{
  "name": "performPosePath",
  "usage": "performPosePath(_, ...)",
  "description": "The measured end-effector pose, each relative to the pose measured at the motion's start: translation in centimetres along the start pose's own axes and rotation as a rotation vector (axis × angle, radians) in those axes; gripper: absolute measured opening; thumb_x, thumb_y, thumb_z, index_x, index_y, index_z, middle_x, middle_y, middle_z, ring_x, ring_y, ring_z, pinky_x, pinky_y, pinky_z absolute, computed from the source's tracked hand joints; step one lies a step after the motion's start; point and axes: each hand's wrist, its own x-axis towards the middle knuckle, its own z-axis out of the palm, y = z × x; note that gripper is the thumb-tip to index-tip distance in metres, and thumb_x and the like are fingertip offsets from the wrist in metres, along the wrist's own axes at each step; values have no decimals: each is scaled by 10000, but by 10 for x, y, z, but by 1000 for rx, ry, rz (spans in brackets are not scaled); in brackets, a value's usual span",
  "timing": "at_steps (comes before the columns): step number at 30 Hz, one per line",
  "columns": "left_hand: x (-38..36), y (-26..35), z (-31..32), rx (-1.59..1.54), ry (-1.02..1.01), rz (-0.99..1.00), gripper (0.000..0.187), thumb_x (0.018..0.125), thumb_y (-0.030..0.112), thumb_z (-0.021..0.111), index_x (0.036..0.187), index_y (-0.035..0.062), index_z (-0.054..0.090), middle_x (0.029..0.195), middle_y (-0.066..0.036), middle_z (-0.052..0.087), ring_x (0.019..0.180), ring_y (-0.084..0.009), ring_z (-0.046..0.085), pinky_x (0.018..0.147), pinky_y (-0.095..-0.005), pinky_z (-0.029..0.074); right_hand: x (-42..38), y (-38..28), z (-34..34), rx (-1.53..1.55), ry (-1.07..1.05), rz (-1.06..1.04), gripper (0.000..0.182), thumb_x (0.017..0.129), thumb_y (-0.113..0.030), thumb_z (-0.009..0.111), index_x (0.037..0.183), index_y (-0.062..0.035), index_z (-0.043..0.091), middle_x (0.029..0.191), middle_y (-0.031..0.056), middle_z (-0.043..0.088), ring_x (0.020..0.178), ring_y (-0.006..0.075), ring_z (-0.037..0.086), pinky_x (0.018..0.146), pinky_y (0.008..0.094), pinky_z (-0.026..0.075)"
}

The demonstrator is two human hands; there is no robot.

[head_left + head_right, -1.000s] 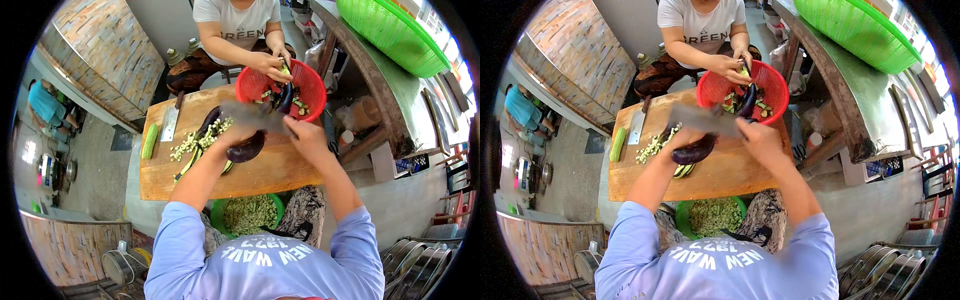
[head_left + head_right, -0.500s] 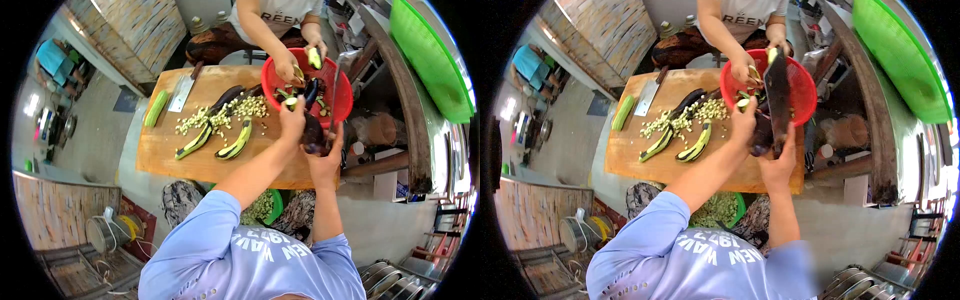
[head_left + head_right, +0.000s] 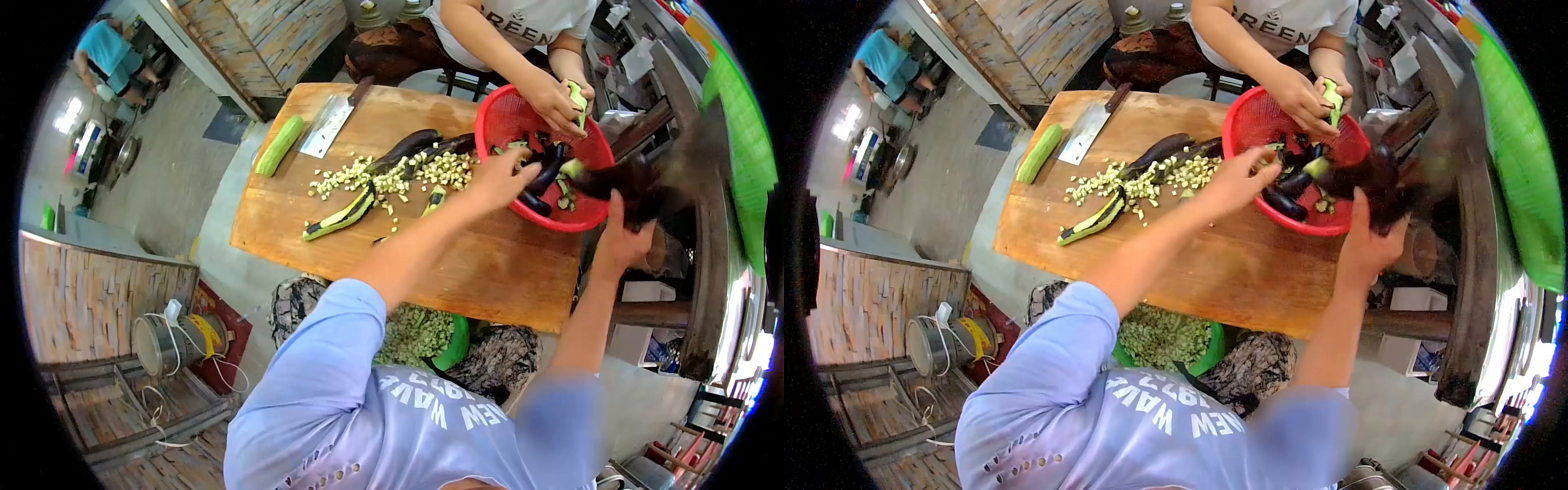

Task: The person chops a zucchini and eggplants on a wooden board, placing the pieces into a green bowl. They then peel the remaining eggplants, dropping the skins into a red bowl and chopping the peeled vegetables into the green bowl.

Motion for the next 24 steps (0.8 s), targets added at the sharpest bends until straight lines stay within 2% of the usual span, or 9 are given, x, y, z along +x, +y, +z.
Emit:
performPosePath(2,10,-44,-23,379,235,302,470,787,267,624,1184,37,519,1029,-212,603,922,-351,593,819,-437,476,9,0,6,-2,-21,25,355,855,-35,633,1185,42,528,1118,76,613,919,128,558,838,271,453)
performPosePath(6,4,-100,-118,622,76,-254,581,726,201,663,1259,70,473,1147,-212,565,1070,-344,545,905,-439,440,-9,10,-3,61,-31,147,323,882,-27,589,1194,28,528,1138,63,611,876,101,542,831,264,446)
performPosePath(10,-19,-149,-152,1029,-61,-572,379,737,254,688,1064,70,635,982,-179,648,908,-349,622,771,-435,505,-48,27,-11,20,-64,193,311,868,-44,611,1168,14,553,1121,47,623,867,94,538,800,258,446)
performPosePath(16,-19,-111,-175,580,256,-277,387,690,354,737,907,39,679,853,-187,662,811,-342,641,689,-400,508,-82,4,-24,-28,-186,146,331,854,-78,636,1163,19,567,1102,50,634,819,88,530,761,240,436)
performPosePath(17,-13,-97,-186,587,170,-375,347,724,271,741,979,48,666,892,-124,663,813,-214,631,679,-329,480,-87,2,-29,-18,-194,168,337,855,-81,635,1170,18,564,1099,52,635,820,88,529,763,239,436)
performPosePath(20,-21,-88,-193,87,493,1,314,739,308,736,924,68,652,885,-83,642,795,-202,618,736,-299,469,-99,-9,-38,101,-209,231,342,856,-78,631,1179,11,560,1082,56,637,832,94,535,776,240,437)
performPosePath(21,-25,-63,-185,-365,499,53,292,805,286,703,1001,94,603,882,-38,599,772,-142,564,744,-248,433,-107,-8,-40,128,-214,252,340,856,-75,630,1177,11,562,1079,59,638,837,97,538,780,241,437)
performPosePath(22,-25,-52,-182,-459,520,121,292,871,305,634,1038,84,540,802,-47,587,692,-144,558,672,-246,449,-109,-14,-41,155,-218,274,338,855,-73,630,1175,11,563,1076,62,638,843,100,541,785,242,437)
performPosePath(24,-41,-20,-163,-767,401,-37,265,911,312,569,992,67,507,740,-50,571,638,-148,555,608,-263,462,-107,-34,-49,24,-366,233,367,847,-58,629,1204,-19,551,1054,65,652,816,91,568,738,237,455)
